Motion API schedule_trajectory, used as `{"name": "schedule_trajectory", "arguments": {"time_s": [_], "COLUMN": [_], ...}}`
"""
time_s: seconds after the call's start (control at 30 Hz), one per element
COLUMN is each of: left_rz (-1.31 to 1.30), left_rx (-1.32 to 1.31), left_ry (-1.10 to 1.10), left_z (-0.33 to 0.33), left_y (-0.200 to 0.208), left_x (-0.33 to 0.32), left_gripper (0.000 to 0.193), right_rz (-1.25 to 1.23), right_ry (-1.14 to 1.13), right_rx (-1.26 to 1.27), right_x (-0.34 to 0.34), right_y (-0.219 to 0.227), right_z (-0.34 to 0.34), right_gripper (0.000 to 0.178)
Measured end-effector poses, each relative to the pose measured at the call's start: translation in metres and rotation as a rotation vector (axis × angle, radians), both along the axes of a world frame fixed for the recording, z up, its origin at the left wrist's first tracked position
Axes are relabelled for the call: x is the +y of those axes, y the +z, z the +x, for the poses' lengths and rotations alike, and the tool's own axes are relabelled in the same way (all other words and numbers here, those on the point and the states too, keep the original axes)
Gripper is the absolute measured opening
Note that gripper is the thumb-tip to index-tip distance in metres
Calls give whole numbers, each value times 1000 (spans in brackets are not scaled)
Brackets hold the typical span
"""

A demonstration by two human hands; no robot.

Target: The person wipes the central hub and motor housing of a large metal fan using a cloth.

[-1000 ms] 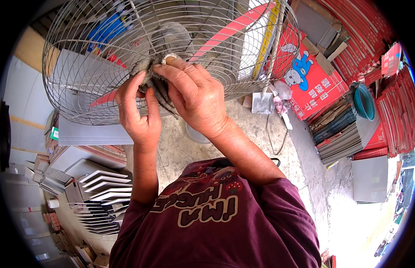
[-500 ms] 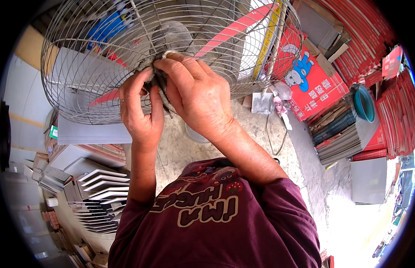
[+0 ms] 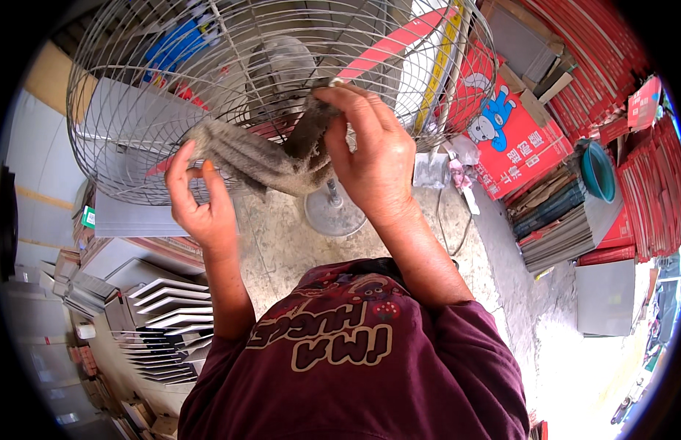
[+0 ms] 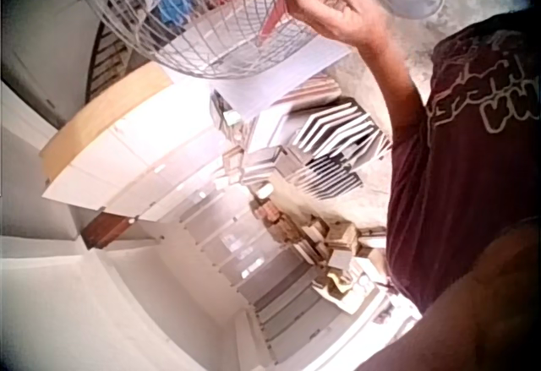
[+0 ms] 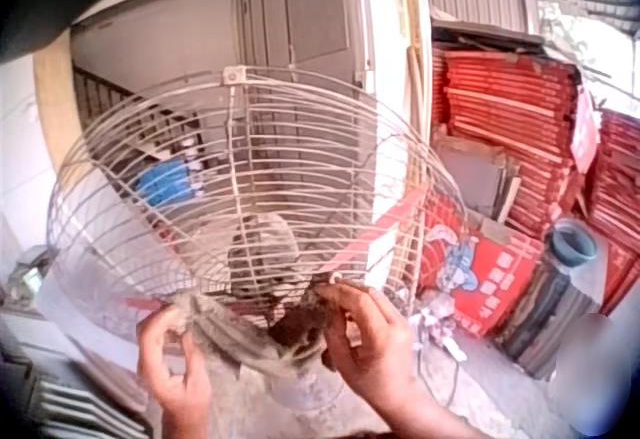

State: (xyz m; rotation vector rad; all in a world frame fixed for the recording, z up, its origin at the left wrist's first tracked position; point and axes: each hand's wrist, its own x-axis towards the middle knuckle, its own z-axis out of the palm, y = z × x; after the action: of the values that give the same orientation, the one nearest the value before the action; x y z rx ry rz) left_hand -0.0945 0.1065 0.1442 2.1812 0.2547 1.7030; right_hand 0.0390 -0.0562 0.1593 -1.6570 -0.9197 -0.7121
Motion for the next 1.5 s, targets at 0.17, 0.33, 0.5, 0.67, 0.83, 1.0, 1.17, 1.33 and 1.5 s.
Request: {"name": "schedule_trajectory", "arguments": {"time_s": [0.17,0.33,0.5,0.67,0.83,1.0,1.17,1.33,1.5], "left_rz": [-87,-103,11,109,128,15,-179,-227,-268], "left_rx": [-32,-19,26,49,34,21,26,-43,-101], "left_ry": [-7,-37,-43,-125,-160,-125,-109,-121,-178], "left_z": [-12,-9,2,22,31,16,-8,-15,-12], "left_y": [-9,-7,5,14,11,-1,-12,-23,-20], "left_x": [11,4,-8,-26,-29,-18,-4,6,-8], "left_gripper": [37,38,37,36,39,43,40,41,42], "right_rz": [67,109,50,-1,-13,14,74,104,182], "right_ry": [31,52,89,137,105,7,-30,-4,70], "right_rx": [69,62,-8,-46,-66,23,144,167,279], "right_x": [-8,-3,11,30,24,2,-17,-19,-20], "right_y": [-8,-10,-1,5,3,-8,-21,-24,-27], "right_z": [5,-1,-13,-29,-25,-8,7,4,2], "right_gripper": [34,35,35,37,40,39,38,39,41]}}
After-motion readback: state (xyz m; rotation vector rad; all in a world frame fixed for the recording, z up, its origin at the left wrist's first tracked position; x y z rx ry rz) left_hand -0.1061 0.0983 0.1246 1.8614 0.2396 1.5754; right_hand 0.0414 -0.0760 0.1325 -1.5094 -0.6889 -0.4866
